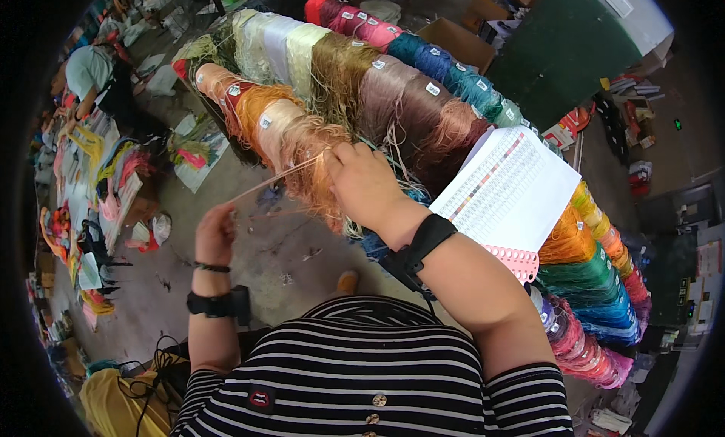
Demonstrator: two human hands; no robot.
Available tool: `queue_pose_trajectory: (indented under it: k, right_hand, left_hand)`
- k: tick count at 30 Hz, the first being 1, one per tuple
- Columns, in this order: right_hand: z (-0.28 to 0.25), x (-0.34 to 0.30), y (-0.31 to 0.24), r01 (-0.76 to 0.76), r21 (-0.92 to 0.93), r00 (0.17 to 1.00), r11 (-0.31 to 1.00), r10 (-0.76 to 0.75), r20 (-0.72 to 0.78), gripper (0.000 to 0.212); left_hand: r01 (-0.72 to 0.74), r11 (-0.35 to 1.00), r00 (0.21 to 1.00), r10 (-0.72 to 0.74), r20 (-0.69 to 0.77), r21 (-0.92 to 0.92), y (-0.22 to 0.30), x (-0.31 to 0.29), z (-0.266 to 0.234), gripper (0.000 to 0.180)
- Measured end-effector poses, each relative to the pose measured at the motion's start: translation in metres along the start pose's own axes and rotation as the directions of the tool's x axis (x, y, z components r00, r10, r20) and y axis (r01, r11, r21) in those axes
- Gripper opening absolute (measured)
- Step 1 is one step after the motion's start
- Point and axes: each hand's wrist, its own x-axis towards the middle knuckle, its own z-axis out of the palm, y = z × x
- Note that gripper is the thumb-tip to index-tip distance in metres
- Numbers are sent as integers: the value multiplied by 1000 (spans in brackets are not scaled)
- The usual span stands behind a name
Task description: The person holds a paper list and a pink plastic thread organizer while walking through a workshop to a rack of thread bundles. They pull individual strands from the bundles and loop them through the holes of the organizer while referencing the list.
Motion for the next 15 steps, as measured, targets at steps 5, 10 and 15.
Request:
queue_pose_trajectory:
  k: [5, 10, 15]
  right_hand:
    - [1, -7, 9, 11, -8, 1000, 1000, -11, -13, 55]
    - [6, -3, 2, 94, 23, 993, 995, -93, -74, 55]
    - [1, -5, 14, 97, 49, 993, 994, -93, -69, 50]
  left_hand:
    - [-103, 912, 928, -54, -368, -396, 45, 8, -170, 6]
    - [-698, 653, 600, 309, -738, -293, 120, -86, -386, 8]
    - [-862, 485, 442, 580, -684, -146, 191, -166, -323, 15]
